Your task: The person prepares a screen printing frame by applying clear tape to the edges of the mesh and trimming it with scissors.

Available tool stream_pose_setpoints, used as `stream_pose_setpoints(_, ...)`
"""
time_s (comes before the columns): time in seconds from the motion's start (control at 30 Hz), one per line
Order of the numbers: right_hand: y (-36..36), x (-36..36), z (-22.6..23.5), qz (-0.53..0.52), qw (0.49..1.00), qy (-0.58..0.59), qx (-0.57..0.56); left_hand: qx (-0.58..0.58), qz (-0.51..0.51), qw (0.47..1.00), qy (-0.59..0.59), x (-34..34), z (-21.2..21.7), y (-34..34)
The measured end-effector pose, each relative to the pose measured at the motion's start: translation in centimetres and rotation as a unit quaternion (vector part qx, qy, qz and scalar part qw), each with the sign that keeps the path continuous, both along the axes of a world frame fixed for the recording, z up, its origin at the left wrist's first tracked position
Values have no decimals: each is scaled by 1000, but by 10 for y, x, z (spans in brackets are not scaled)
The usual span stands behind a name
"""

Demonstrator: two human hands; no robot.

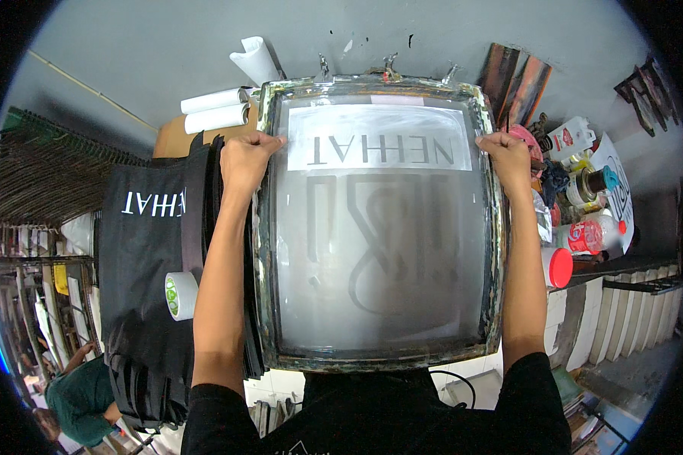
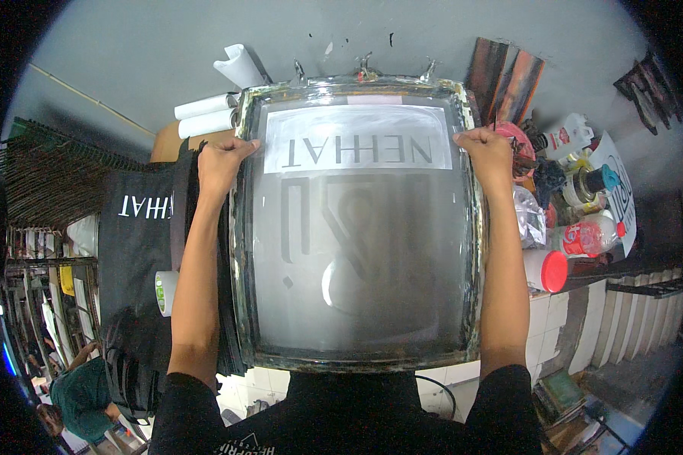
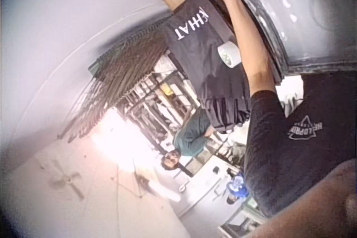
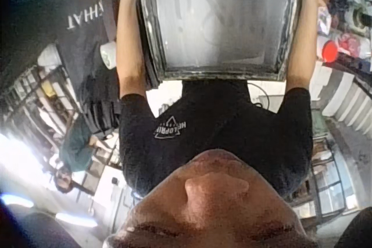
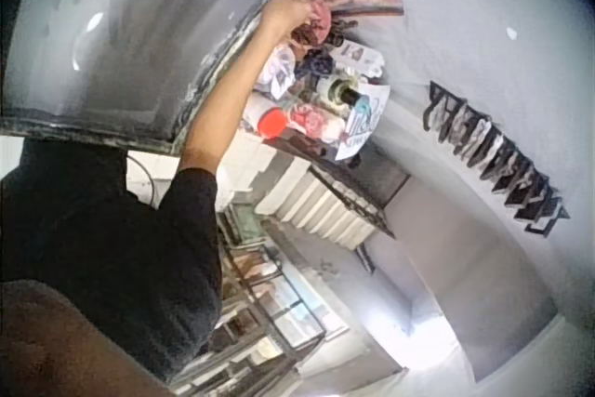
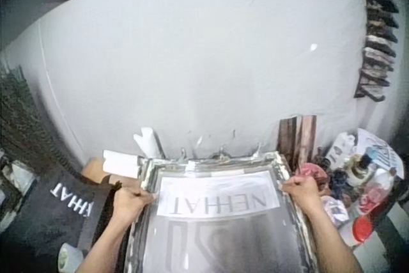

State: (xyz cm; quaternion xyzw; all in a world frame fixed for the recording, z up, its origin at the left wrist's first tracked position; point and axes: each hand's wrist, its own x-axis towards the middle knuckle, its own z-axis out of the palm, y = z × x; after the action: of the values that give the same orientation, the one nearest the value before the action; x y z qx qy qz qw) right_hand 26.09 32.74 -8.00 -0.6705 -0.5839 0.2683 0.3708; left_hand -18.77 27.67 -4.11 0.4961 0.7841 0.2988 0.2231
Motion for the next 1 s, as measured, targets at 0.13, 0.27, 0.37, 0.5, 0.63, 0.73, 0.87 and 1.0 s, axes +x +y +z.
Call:
stream_pose_setpoints(0.13, 0, -17, 5, -30, 996, -88, -7, 3, -22, 996, 81, -1, -8, 5)
stream_pose_setpoints(0.27, -3, -28, 12, -43, 988, -148, -8, 19, -49, 989, 138, 5, -11, 7)
stream_pose_setpoints(0.37, -1, -31, 13, -45, 984, -175, -9, 23, -48, 983, 174, 10, -12, 8)
stream_pose_setpoints(0.5, 5, -29, 4, -27, 977, -208, 27, 34, -60, 978, 195, 8, -17, 10)
stream_pose_setpoints(0.63, 11, -27, 0, -31, 972, -232, 22, 32, -59, 976, 207, 9, -19, 13)
stream_pose_setpoints(0.73, 12, -27, 0, -35, 970, -238, 18, 31, -58, 973, 220, 9, -20, 15)
stream_pose_setpoints(0.87, 12, -30, 1, -48, 971, -236, 5, 16, -64, 974, 217, 10, -20, 16)
stream_pose_setpoints(1.0, 11, -32, 2, -50, 967, -249, 3, 23, -57, 969, 239, 12, -20, 16)
